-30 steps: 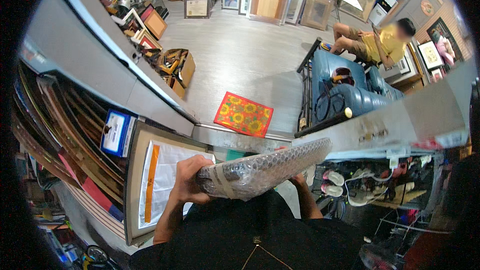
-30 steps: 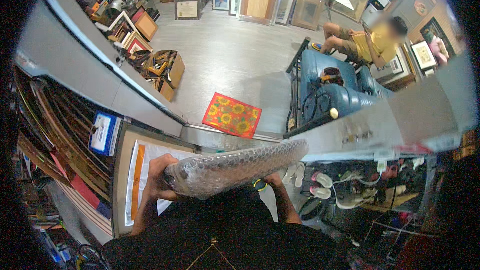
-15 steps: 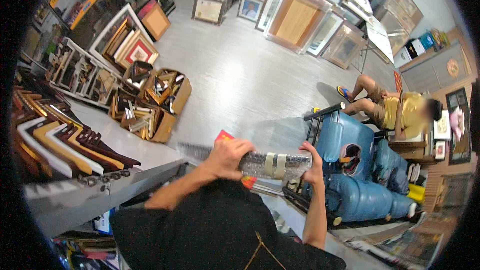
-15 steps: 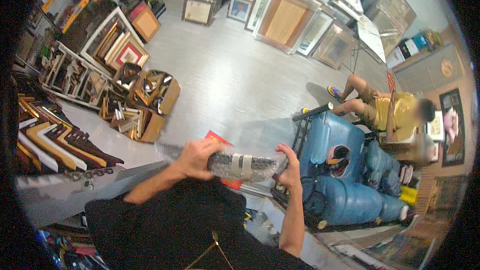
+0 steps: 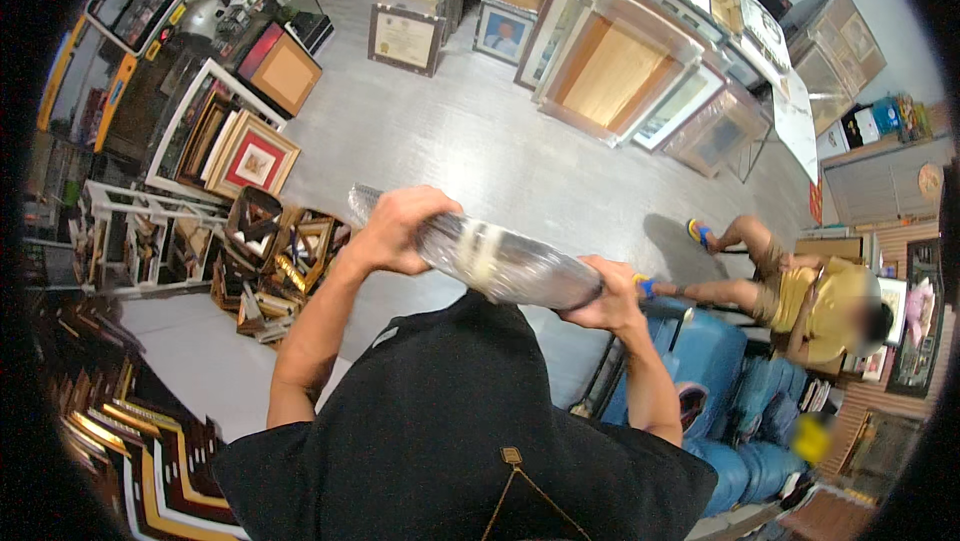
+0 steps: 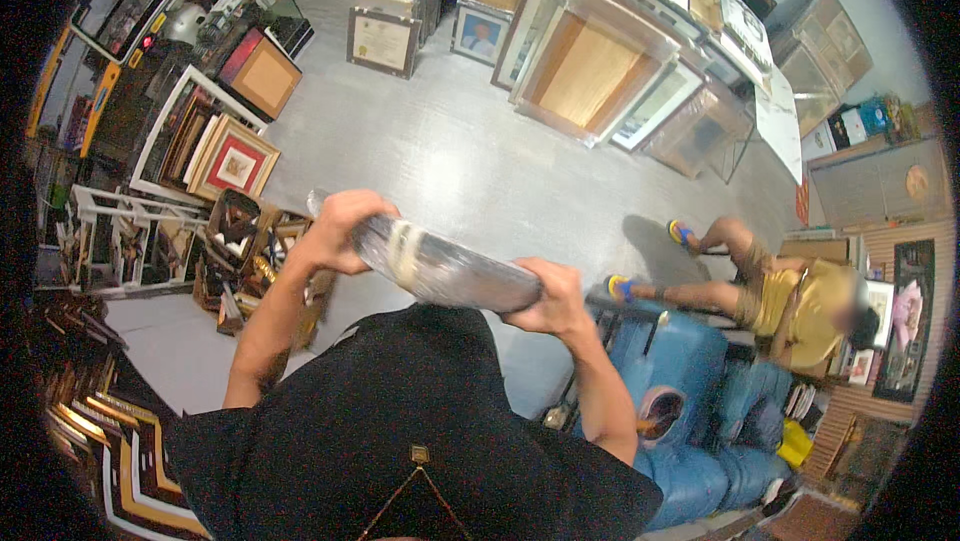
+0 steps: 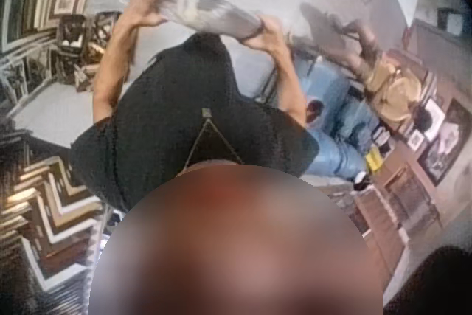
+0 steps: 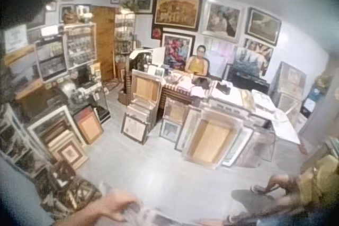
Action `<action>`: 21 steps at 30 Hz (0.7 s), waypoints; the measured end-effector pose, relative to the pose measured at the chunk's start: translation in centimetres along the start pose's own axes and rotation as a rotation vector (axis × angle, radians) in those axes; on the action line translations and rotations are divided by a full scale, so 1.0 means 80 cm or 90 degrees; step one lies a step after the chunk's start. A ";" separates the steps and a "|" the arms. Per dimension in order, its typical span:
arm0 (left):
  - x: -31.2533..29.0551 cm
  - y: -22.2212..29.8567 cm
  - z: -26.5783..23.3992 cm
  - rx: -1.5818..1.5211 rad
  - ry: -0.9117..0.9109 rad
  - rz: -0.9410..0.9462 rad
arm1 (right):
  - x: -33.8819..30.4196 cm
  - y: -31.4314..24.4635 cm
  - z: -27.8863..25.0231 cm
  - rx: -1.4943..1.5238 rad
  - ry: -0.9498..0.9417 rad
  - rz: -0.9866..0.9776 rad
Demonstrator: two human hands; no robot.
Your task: The person wraps a flat rectangular object in bubble wrap and secures it with tape. They then walk to a nearby area, pick up two framed pictures, and place them on the table.
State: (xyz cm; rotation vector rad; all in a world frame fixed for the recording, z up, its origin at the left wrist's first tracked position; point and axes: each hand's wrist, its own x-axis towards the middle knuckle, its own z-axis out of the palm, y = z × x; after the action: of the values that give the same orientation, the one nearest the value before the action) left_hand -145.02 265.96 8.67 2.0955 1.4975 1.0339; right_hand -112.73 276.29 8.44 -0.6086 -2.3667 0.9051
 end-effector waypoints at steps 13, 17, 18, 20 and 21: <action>-0.029 -0.448 0.047 -0.288 0.387 -0.773 | 0.496 0.441 0.195 -0.200 -0.053 0.607; -0.138 -0.525 0.134 0.102 0.174 -0.744 | 0.615 0.581 0.277 -0.188 -0.010 0.772; -0.137 -0.522 0.122 -0.137 0.168 -0.902 | 0.626 0.609 0.299 -0.190 -0.001 0.826; -0.128 -0.527 0.093 -0.467 0.184 -1.184 | 0.671 0.678 0.345 -0.194 0.039 0.918; -0.085 -0.531 0.063 -0.446 0.255 -1.209 | 0.682 0.715 0.370 -0.201 0.103 0.956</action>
State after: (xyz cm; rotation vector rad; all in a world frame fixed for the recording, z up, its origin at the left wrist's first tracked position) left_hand -170.26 276.04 -25.10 -0.3666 1.8832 0.7762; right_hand -159.85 332.23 -33.69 -2.5799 -1.5866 0.8771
